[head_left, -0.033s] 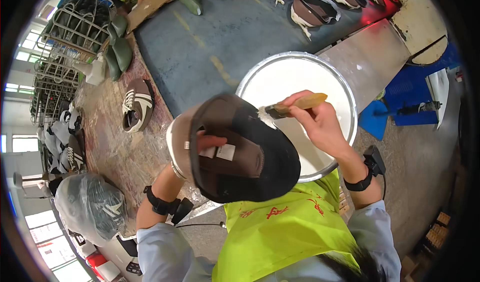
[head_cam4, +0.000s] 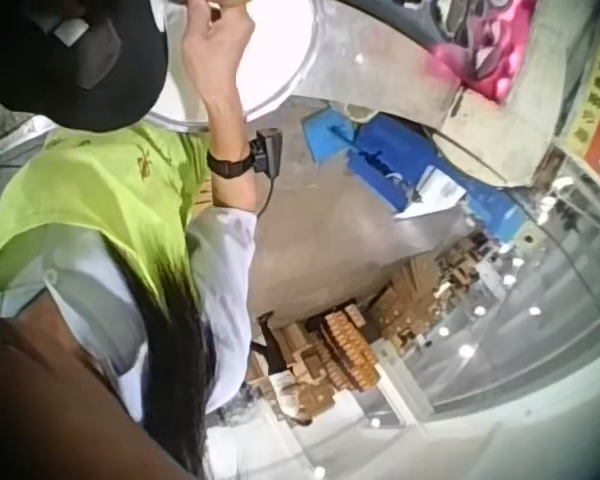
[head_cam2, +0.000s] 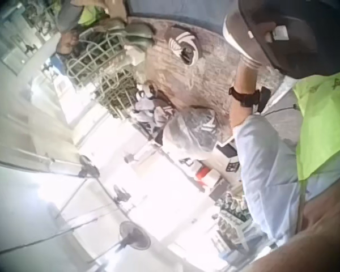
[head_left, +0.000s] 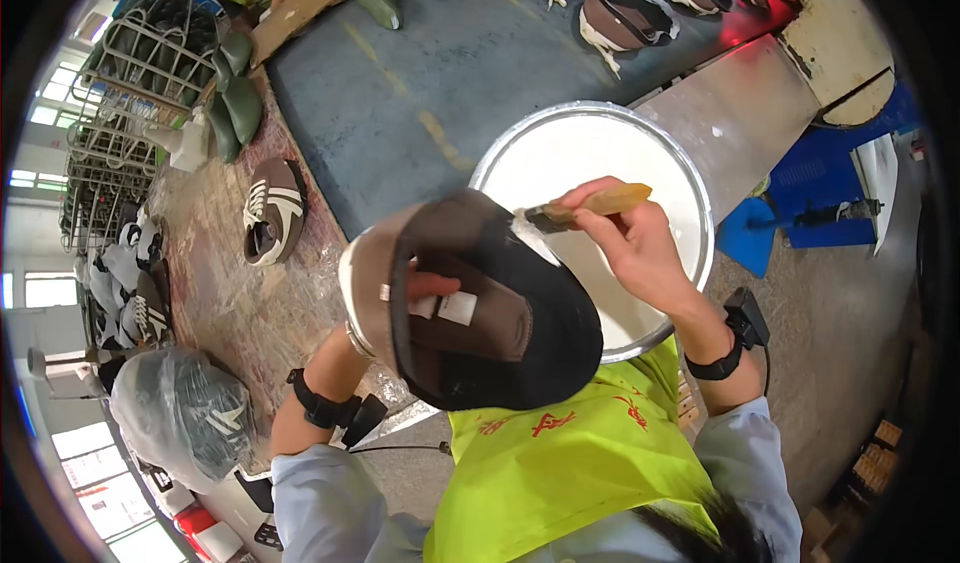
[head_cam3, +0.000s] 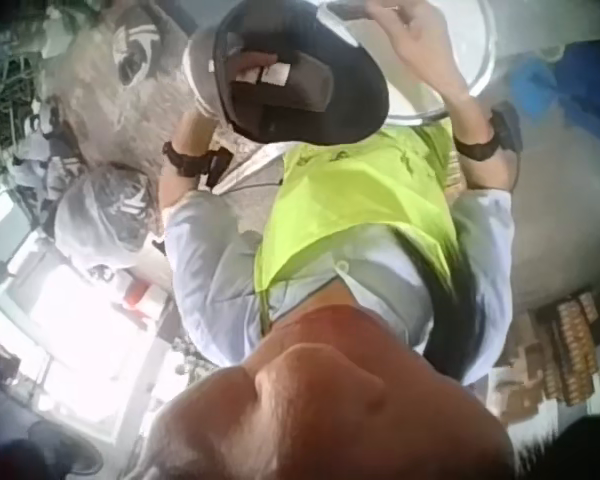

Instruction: Brushing white glue onto the edges and interiors of various shoe uppers in a factory assembly line.

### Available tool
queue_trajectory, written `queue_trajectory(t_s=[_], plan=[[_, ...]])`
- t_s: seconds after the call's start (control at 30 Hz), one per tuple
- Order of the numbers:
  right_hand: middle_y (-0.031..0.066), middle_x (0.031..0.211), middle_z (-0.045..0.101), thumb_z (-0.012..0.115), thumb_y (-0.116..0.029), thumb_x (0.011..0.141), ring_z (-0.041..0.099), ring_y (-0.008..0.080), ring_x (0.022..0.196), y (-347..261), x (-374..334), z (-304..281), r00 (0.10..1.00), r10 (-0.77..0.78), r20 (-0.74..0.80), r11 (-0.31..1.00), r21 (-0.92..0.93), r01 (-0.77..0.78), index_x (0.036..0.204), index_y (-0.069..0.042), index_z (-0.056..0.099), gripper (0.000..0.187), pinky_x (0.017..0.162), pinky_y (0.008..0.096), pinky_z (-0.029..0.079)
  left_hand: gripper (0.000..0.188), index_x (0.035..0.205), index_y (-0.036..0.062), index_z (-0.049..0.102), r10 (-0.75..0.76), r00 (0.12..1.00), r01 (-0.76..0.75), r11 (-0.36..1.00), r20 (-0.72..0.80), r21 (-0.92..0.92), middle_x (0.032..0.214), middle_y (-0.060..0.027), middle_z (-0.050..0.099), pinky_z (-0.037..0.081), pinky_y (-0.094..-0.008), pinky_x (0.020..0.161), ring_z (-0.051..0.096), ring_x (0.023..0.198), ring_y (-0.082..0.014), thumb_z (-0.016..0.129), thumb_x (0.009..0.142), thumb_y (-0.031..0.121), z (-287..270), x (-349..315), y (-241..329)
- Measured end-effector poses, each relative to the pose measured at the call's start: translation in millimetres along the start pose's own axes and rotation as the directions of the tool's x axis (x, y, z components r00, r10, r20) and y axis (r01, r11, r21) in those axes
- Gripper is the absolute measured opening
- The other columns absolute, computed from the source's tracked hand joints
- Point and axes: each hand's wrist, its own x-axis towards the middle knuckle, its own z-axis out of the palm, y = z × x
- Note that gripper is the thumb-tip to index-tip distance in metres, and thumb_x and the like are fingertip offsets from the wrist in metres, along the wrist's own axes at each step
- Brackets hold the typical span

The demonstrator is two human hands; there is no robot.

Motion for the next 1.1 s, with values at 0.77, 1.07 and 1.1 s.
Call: queue_trajectory(t_s=[0.77,1.07,1.1], plan=[[0.0093,0.093,0.061,0.057,-0.006,0.087,0.061,0.0157,0.084,-7.9,17.6,6.0,0.971,-0.21,-0.114,0.974,-0.107,0.198,0.1,0.001,0.059,0.015,0.066,0.0253,0.05,0.032,0.114,0.0018,0.057,0.17,0.849,0.069,0.903,-0.501,0.424,0.107,-0.0117,0.062,0.043,-0.0339,0.088,0.058,0.099,-0.0238,0.061,0.086,0.016,17.5,-26.0,70.8],[0.0136,0.089,0.062,0.053,-0.014,0.092,0.063,0.0159,0.076,33.6,-25.8,-1.8,0.853,0.363,-0.376,0.893,0.401,-0.203,0.101,0.01,0.056,0.026,0.071,0.0277,0.056,0.036,0.116,0.0029,0.055,0.054,0.68,0.046,0.992,-0.731,0.117,0.101,-0.0053,0.061,0.043,-0.0326,0.08,0.056,0.092,-0.0187,0.062,0.087,0.023,67.8,-9.3,61.3],[0.0135,0.089,0.062,0.053,-0.015,0.092,0.062,0.0153,0.075,35.7,-31.9,-1.1,0.849,0.428,-0.309,0.839,0.485,-0.246,0.102,0.01,0.056,0.027,0.072,0.0276,0.056,0.038,0.12,0.001,0.052,-0.048,0.723,0.034,0.999,-0.689,-0.034,0.107,-0.0076,0.058,0.04,-0.0311,0.088,0.053,0.103,-0.0187,0.057,0.09,0.023,71.1,-8.6,53.5]])
